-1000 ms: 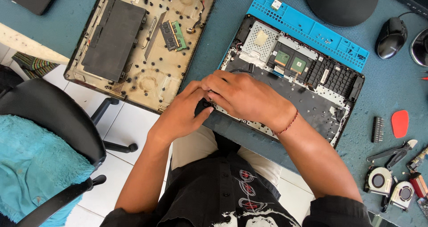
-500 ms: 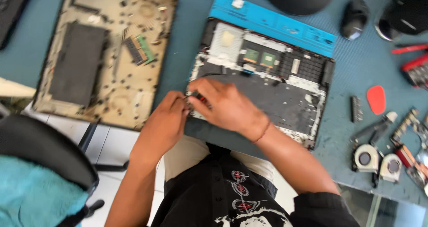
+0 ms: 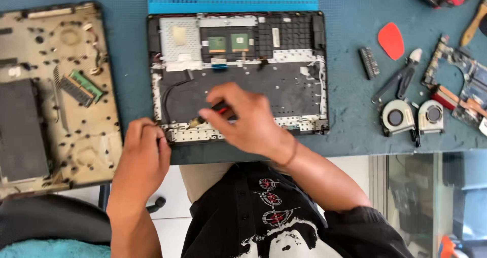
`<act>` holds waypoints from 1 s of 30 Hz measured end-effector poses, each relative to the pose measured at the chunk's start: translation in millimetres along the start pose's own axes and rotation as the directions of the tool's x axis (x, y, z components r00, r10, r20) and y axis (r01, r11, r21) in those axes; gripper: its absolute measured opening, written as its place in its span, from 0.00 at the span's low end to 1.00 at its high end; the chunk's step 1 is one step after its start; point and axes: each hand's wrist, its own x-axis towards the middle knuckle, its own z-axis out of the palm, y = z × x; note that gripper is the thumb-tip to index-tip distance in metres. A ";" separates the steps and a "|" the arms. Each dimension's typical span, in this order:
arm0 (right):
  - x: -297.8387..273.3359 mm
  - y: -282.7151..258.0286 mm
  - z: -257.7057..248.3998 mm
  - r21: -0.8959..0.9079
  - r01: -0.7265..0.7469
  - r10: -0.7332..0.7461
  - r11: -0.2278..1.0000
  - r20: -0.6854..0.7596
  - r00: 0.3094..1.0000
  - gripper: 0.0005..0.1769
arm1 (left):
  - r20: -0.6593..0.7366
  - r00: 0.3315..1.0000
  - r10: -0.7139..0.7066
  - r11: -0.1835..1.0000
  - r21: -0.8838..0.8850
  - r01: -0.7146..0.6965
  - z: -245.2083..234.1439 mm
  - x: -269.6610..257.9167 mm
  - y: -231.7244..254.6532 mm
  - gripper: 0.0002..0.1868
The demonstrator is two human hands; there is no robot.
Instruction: The person removes the motherboard from a disassembled laptop chassis and sets it aside. They then use a screwdriver to remove several screws from the laptop's metal frame, placing the screws on a blue magnetic mat.
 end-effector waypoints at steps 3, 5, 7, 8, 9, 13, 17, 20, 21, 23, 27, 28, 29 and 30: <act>-8.4 -10.4 -31.4 -0.059 -0.079 0.079 0.995 0.008 0.997 0.09 | -0.020 1.000 0.014 1.000 0.017 -0.014 -11.6 3.7 17.2 0.03; -21.8 -2.9 -33.8 -0.046 -0.140 0.139 0.989 -0.019 0.990 0.10 | -0.078 0.996 0.046 0.997 0.062 -0.042 -11.1 13.8 33.3 0.03; -35.4 6.8 -34.3 -0.029 -0.204 0.202 0.979 -0.046 0.978 0.11 | -0.131 0.988 0.081 0.992 0.106 -0.068 -1.4 22.0 44.6 0.04; -41.8 12.7 -34.2 0.080 -0.217 0.226 0.973 -0.121 0.967 0.11 | -0.181 0.972 0.149 0.988 -0.003 -0.152 8.0 25.6 48.2 0.04; -48.3 18.8 -34.0 0.190 -0.219 0.255 0.957 -0.192 0.948 0.12 | -0.237 0.949 0.208 0.965 -0.108 -0.239 17.6 29.2 51.9 0.04; -65.3 19.7 -54.1 0.151 -0.271 0.302 0.951 -0.251 0.920 0.10 | -0.207 0.934 0.291 0.900 -0.273 -0.341 41.8 40.2 78.4 0.08; -87.8 24.1 -76.4 0.173 -0.357 0.395 0.918 -0.301 0.868 0.12 | -0.169 0.934 0.316 0.827 -0.433 -0.358 47.0 52.7 102.8 0.11; -109.6 29.2 -87.0 0.304 -0.417 0.506 0.856 -0.332 0.796 0.11 | -0.148 0.934 0.326 0.757 -0.550 -0.352 59.1 56.2 116.4 0.09; -117.9 31.6 -89.5 0.409 -0.435 0.575 0.802 -0.334 0.747 0.10 | -0.150 0.935 0.321 0.720 -0.603 -0.344 64.4 56.0 121.2 0.07; -133.0 46.8 -94.8 0.443 -0.447 0.606 0.777 -0.335 0.721 0.08 | -0.129 0.940 0.317 0.699 -0.638 -0.323 69.5 58.9 127.6 0.06; -142.0 52.6 -100.4 0.456 -0.423 0.595 0.783 -0.352 0.722 0.08 | -0.145 0.947 0.287 0.661 -0.686 -0.305 71.3 67.1 143.2 0.05; -140.7 49.8 -102.6 0.457 -0.420 0.595 0.784 -0.358 0.720 0.08 | -0.144 0.945 0.293 0.658 -0.686 -0.309 70.6 69.0 145.0 0.05; -139.3 46.8 -104.4 0.408 -0.410 0.556 0.816 -0.355 0.752 0.08 | -0.150 0.946 0.287 0.656 -0.689 -0.308 69.6 70.7 146.5 0.04; -137.9 43.8 -105.7 0.360 -0.398 0.517 0.844 -0.345 0.784 0.10 | -0.155 0.948 0.276 0.656 -0.691 -0.304 68.2 71.4 147.6 0.04</act>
